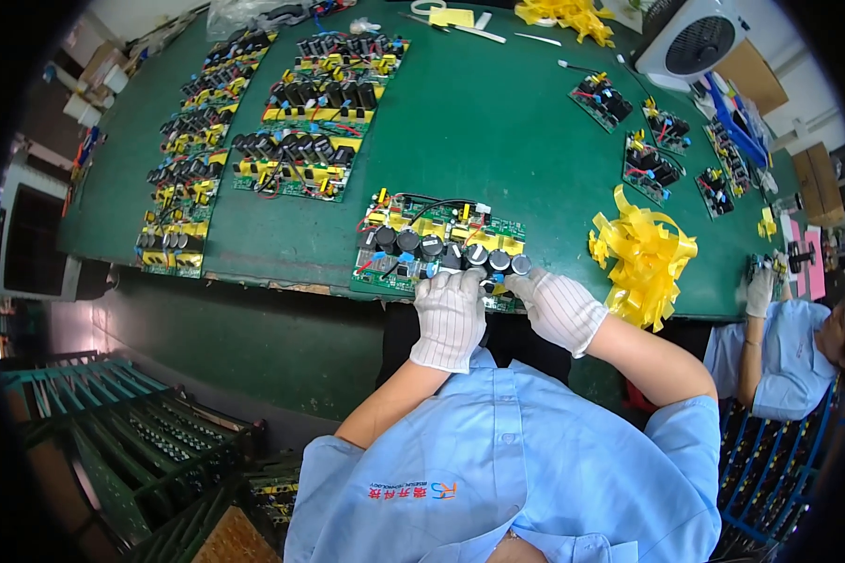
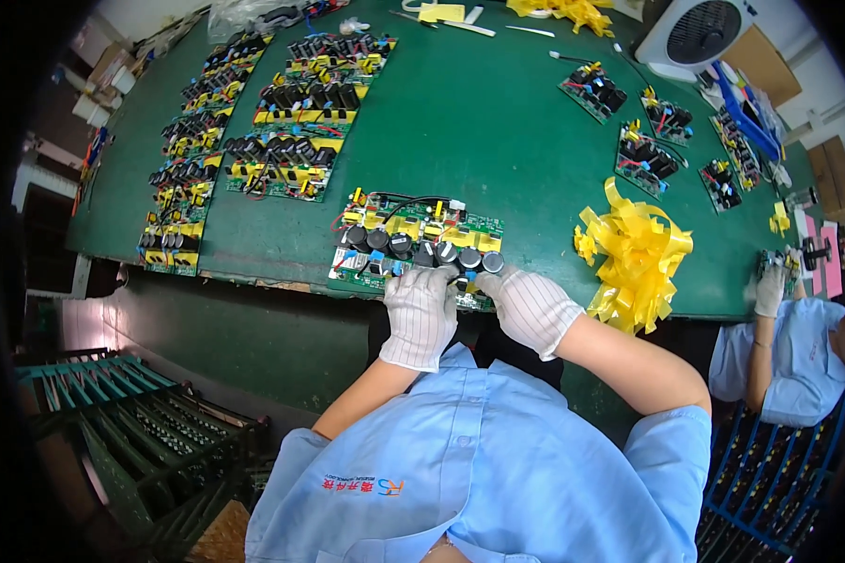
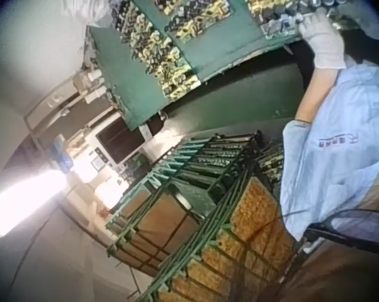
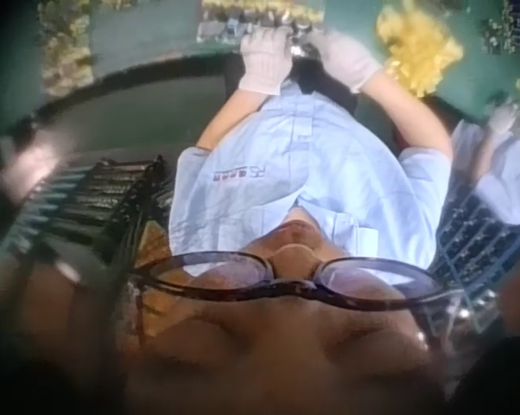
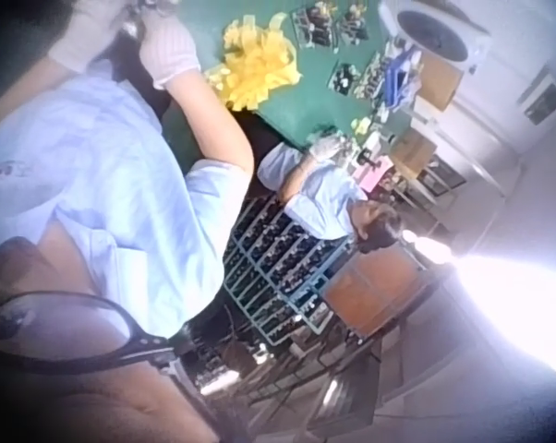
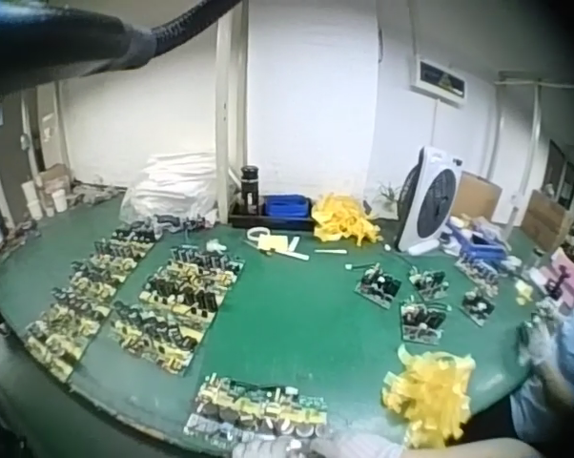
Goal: The person assembles electronic components onto printed circuit boards by hand, then applies yellow insulation or tape to the boards.
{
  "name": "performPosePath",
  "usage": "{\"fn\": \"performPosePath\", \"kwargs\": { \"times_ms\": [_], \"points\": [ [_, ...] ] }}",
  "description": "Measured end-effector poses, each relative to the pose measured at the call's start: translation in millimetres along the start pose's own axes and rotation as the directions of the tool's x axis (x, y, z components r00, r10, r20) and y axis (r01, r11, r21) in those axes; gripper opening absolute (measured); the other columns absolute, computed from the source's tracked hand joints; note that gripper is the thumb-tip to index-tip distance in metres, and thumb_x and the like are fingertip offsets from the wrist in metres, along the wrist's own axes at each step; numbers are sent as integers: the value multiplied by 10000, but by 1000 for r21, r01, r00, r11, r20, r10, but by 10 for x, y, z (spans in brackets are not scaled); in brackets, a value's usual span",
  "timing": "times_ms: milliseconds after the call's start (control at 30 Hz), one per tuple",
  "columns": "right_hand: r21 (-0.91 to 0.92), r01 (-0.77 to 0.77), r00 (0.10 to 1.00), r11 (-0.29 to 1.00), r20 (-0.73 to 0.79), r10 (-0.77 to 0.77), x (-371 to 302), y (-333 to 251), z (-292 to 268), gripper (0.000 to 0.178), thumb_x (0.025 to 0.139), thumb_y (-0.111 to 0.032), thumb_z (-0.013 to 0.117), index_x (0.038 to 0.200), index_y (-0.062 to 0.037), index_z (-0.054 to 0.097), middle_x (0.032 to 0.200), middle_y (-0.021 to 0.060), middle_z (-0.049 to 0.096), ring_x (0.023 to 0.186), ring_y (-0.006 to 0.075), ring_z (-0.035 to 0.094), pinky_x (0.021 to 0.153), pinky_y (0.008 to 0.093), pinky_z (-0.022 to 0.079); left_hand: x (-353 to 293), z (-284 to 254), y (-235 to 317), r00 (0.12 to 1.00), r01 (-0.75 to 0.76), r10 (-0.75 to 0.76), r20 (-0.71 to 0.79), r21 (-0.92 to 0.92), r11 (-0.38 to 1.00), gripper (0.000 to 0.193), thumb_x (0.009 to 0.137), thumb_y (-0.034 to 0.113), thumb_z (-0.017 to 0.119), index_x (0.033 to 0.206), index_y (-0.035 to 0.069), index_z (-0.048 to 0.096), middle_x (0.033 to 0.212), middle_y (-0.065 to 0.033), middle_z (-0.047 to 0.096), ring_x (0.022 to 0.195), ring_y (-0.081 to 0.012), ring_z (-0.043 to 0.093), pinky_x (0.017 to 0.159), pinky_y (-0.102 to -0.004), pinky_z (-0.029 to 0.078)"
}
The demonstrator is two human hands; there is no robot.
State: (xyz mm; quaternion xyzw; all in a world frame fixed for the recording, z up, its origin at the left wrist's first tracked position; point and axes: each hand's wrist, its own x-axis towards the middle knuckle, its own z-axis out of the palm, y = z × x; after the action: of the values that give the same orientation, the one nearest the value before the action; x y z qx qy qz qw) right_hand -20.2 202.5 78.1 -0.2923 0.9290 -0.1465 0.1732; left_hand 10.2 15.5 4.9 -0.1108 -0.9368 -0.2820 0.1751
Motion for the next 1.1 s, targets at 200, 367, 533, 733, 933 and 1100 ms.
{"fn": "performPosePath", "kwargs": {
  "times_ms": [200,367,533,733,933,1100],
  "points": [
    [31,-28,995,999,-90,31,-83,-11,96,316,913,-62,501,1210,-59,607,876,243,611,770,418,627,654,489,508,-62,122,-92,995,48,-53,-79,-71,996,258,723,77,675,971,146,666,838,-20,664,841,-220,613,741,-406,386],
    [-35,-12,997,999,-75,9,-69,-162,94,354,881,-46,500,1224,-63,590,887,243,610,736,406,634,615,490,511,-181,175,-288,969,-167,87,-231,-353,921,303,647,3,625,908,155,655,856,-2,665,862,-234,610,791,-424,387],
    [-121,-11,998,993,-66,3,-5,-258,113,400,850,-40,509,1244,-76,567,945,244,606,718,393,642,595,491,523,-243,169,-300,950,-228,135,-281,-333,915,260,621,14,595,828,170,613,858,-44,571,888,-272,561,831,-437,408],
    [-242,-109,993,964,-60,98,-1,-234,88,432,868,-54,492,1295,-104,532,928,218,594,737,369,650,592,475,533,-233,154,-311,950,-244,177,-256,-262,934,251,621,36,575,840,153,614,846,-45,588,818,-284,556,756,-440,403],
    [-223,-80,993,972,-108,57,28,-386,-81,477,843,-43,522,1316,-108,505,916,208,588,743,362,647,589,480,524,-219,131,-260,963,-157,97,-253,-228,961,327,645,42,628,957,131,670,881,-45,617,850,-263,584,769,-417,427],
    [-242,-28,993,970,-120,-1,33,-512,-325,495,809,-22,548,1297,-99,512,919,209,589,747,376,641,589,486,515,-263,91,-393,930,-313,210,-304,-351,882,376,624,-29,617,955,141,677,892,-37,609,857,-256,585,795,-405,455]
  ]
}}
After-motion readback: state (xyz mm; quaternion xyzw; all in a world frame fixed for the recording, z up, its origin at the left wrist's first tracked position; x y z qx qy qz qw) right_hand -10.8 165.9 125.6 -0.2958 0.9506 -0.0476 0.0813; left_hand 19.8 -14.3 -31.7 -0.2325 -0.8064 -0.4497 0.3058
